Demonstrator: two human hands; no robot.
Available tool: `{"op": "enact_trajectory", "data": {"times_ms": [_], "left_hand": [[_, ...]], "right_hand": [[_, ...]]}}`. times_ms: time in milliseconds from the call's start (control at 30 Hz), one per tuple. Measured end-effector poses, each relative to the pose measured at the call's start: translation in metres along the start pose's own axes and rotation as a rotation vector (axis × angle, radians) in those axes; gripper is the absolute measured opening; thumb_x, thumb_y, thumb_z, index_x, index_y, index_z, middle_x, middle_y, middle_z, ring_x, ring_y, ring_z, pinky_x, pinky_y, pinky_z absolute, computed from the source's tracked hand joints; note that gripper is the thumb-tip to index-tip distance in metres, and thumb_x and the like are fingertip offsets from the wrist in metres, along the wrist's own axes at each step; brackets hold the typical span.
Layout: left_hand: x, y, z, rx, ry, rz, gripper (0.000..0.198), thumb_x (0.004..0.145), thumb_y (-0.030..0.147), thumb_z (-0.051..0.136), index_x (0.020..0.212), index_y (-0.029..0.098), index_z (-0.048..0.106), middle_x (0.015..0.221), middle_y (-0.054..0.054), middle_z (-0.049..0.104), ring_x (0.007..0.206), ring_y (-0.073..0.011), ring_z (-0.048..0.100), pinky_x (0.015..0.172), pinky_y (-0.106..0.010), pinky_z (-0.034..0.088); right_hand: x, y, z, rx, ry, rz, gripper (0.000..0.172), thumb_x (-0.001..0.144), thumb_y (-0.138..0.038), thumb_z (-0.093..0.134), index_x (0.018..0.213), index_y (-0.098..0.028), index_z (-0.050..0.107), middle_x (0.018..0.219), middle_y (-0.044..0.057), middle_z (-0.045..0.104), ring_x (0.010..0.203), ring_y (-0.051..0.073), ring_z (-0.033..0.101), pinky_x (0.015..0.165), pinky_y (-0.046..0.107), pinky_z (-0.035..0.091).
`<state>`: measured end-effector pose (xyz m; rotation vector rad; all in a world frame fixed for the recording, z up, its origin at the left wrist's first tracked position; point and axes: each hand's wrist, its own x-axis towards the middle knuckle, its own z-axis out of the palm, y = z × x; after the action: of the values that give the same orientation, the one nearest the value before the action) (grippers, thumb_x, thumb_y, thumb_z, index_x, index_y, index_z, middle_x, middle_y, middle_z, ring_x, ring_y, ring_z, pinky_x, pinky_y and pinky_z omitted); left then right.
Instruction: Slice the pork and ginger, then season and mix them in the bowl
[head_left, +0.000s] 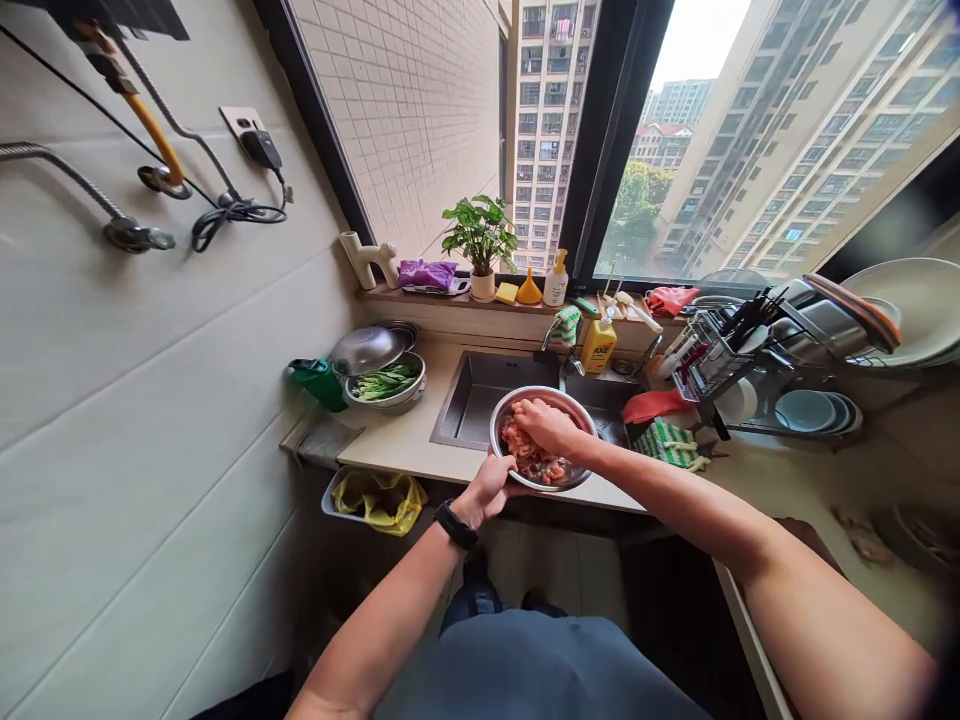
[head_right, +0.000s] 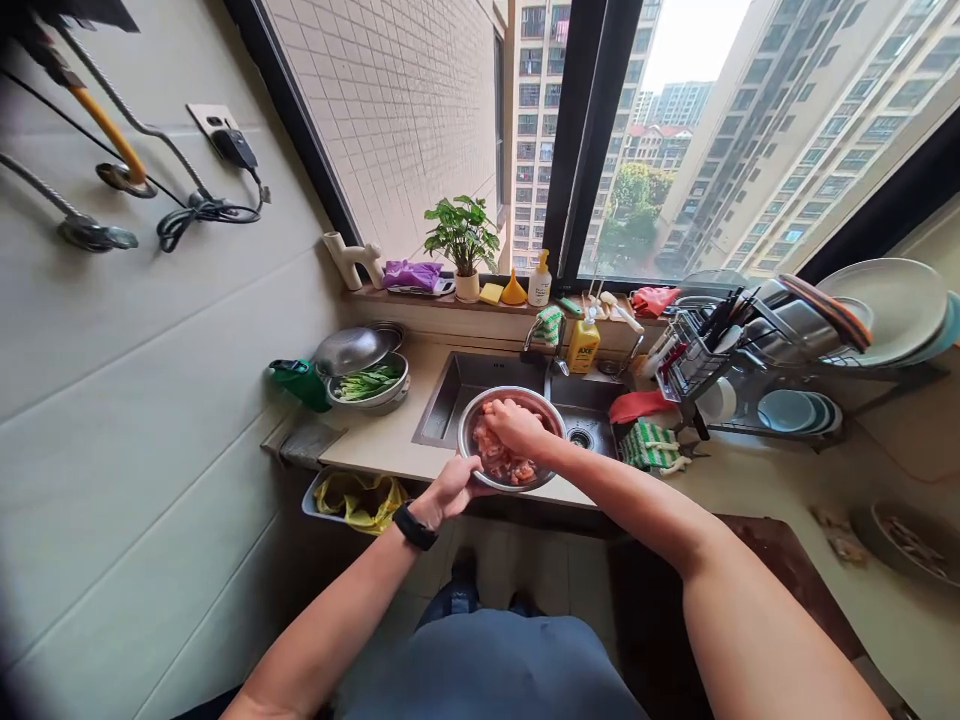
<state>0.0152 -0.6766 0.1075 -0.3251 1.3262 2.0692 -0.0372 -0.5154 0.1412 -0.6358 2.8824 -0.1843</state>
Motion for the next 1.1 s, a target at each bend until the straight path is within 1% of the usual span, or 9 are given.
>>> {"op": "enact_trajectory", "data": {"times_ms": [133, 267, 367, 467, 567, 733, 900, 1000, 1100], "left_hand": [[0.037, 0.022, -0.011, 0.045, -0.051, -0.006, 0.03, 0.073, 0.015, 0.063, 0.102, 0.011, 0.063, 0.086, -0.011, 0.073, 0.075, -0.0222, 0.07, 0.072, -0.04, 0.061], [0.068, 0.05, -0.022, 0.077, -0.093, 0.0, 0.048, 0.071, 0.016, 0.066, 0.118, 0.015, 0.057, 0.099, -0.011, 0.073, 0.077, -0.0234, 0.071, 0.071, -0.042, 0.061], [0.089, 0.072, -0.03, 0.106, -0.112, 0.008, 0.064, 0.068, 0.011, 0.062, 0.128, 0.022, 0.045, 0.111, -0.009, 0.069, 0.076, -0.0222, 0.071, 0.07, -0.043, 0.061], [0.109, 0.089, -0.037, 0.151, -0.117, -0.03, 0.067, 0.065, 0.008, 0.058, 0.128, 0.024, 0.039, 0.113, -0.008, 0.066, 0.074, -0.0203, 0.071, 0.069, -0.043, 0.062], [0.127, 0.103, -0.042, 0.168, -0.099, -0.098, 0.066, 0.064, 0.007, 0.055, 0.125, 0.023, 0.038, 0.103, -0.005, 0.067, 0.069, -0.0196, 0.069, 0.066, -0.043, 0.062], [0.147, 0.121, -0.045, 0.137, -0.145, -0.095, 0.06, 0.066, 0.01, 0.058, 0.122, 0.023, 0.041, 0.1, -0.005, 0.067, 0.069, -0.0201, 0.07, 0.068, -0.042, 0.061], [0.152, 0.123, -0.042, 0.108, -0.089, -0.053, 0.063, 0.064, 0.01, 0.06, 0.121, 0.025, 0.036, 0.103, -0.003, 0.066, 0.068, -0.0173, 0.068, 0.07, -0.041, 0.061], [0.151, 0.12, -0.035, 0.103, -0.085, -0.033, 0.061, 0.062, 0.009, 0.058, 0.117, 0.025, 0.037, 0.098, 0.0, 0.064, 0.065, -0.0161, 0.066, 0.068, -0.041, 0.06], [0.152, 0.119, -0.026, 0.101, -0.055, -0.046, 0.059, 0.061, 0.007, 0.058, 0.115, 0.025, 0.039, 0.096, 0.001, 0.064, 0.066, -0.0158, 0.066, 0.067, -0.039, 0.06]], "right_hand": [[0.025, 0.019, 0.0, 0.043, -0.185, -0.292, 0.074, 0.076, -0.03, 0.071, 0.143, -0.023, 0.044, 0.135, 0.015, 0.052, 0.124, 0.034, 0.051, 0.101, 0.049, 0.044], [0.061, 0.031, 0.007, 0.076, -0.086, 0.134, 0.114, 0.059, -0.067, 0.077, 0.152, -0.024, 0.027, 0.146, 0.021, 0.039, 0.13, 0.046, 0.042, 0.094, 0.058, 0.046], [0.093, 0.039, 0.008, 0.034, -0.064, 0.32, 0.098, 0.061, -0.068, 0.075, 0.139, -0.015, 0.046, 0.13, 0.023, 0.053, 0.113, 0.041, 0.057, 0.085, 0.046, 0.05], [0.119, 0.048, -0.001, 0.0, -0.093, 0.273, 0.051, 0.076, -0.048, 0.071, 0.113, -0.015, 0.063, 0.103, 0.015, 0.065, 0.091, 0.029, 0.065, 0.079, 0.035, 0.05], [0.134, 0.055, -0.015, -0.042, -0.079, 0.225, 0.022, 0.088, -0.029, 0.059, 0.104, -0.015, 0.067, 0.107, 0.016, 0.064, 0.102, 0.03, 0.061, 0.087, 0.038, 0.047], [0.138, 0.057, -0.031, 0.008, -0.204, -0.212, 0.072, 0.073, -0.027, 0.074, 0.14, -0.026, 0.048, 0.13, 0.012, 0.055, 0.121, 0.031, 0.049, 0.101, 0.046, 0.041], [0.147, 0.065, -0.018, 0.088, -0.081, 0.34, 0.106, 0.059, -0.065, 0.078, 0.147, -0.02, 0.037, 0.145, 0.023, 0.039, 0.13, 0.045, 0.039, 0.095, 0.056, 0.043], [0.155, 0.075, -0.009, 0.095, -0.093, 0.399, 0.098, 0.058, -0.06, 0.081, 0.136, -0.012, 0.046, 0.126, 0.023, 0.055, 0.112, 0.039, 0.057, 0.088, 0.045, 0.049], [0.157, 0.086, -0.014, 0.042, -0.102, 0.244, 0.06, 0.07, -0.044, 0.077, 0.117, -0.013, 0.059, 0.107, 0.016, 0.065, 0.098, 0.032, 0.064, 0.083, 0.037, 0.05]]}}
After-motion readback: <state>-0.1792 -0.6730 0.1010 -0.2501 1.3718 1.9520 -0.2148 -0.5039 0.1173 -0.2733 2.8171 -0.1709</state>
